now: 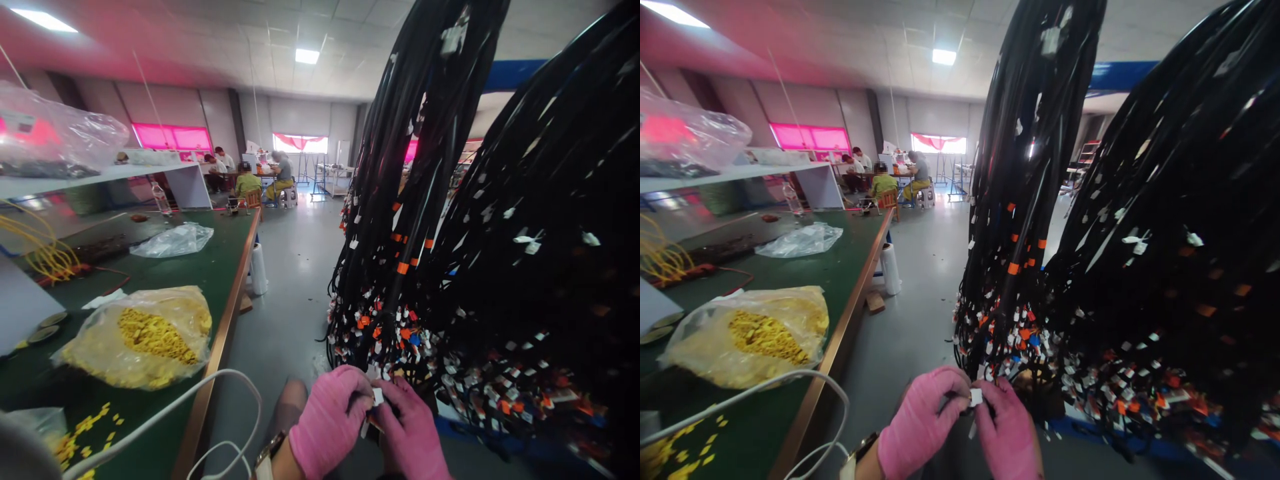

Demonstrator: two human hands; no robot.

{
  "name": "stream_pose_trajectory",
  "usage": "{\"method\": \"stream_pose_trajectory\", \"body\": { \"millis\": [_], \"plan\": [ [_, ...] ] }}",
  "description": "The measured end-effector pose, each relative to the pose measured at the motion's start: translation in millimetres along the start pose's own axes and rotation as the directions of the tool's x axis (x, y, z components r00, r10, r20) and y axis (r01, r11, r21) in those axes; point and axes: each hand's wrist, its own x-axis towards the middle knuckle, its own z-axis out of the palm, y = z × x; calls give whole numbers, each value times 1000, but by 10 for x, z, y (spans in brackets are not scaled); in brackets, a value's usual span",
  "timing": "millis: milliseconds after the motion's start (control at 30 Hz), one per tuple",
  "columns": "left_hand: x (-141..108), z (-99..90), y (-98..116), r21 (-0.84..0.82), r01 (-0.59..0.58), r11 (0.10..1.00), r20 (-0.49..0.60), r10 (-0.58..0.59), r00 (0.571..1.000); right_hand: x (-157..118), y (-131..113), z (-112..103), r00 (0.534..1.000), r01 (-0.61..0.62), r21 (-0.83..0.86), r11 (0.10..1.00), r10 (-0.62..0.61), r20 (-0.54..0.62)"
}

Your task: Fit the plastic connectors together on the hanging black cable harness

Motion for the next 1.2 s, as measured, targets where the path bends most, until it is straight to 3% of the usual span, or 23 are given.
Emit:
{"method": "stream_pose_trajectory", "body": {
  "millis": [333, 400, 467, 533, 600, 700, 833, 1000, 1200],
  "plan": [
    [-25, -8, 17, 61, 79, 995, 13, -80, 997, 2, -64, -28, 999, 32, -83, 996, -33, -11],
    [-7, -9, 12, -27, 153, 988, 17, -152, 988, 1, -67, -36, 999, 38, -97, 995, -39, -12],
    [26, -19, -3, -216, 272, 938, 63, -264, 962, -6, -66, -41, 998, 54, -106, 993, -57, -26],
    [64, -36, -23, -395, 374, 839, 164, -336, 928, -18, -69, -44, 996, 74, -109, 991, -80, -44],
    [92, -53, -41, -451, 413, 791, 264, -324, 908, -33, -81, -48, 994, 92, -115, 989, -99, -55],
    [98, -76, -45, -373, 393, 841, 336, -272, 902, -49, -100, -50, 993, 102, -128, 987, -109, -45],
    [64, -103, -3, -275, 307, 911, 333, -209, 919, -59, -90, -34, 992, 121, -139, 983, -124, -15],
    [16, -104, 44, -167, 219, 961, 255, -173, 951, -70, -62, -19, 993, 114, -185, 976, -118, -9],
    [-53, 0, -4, -196, 184, 963, 167, -152, 974, -67, -96, -50, 994, 112, -239, 965, -107, 32]
  ]
}}
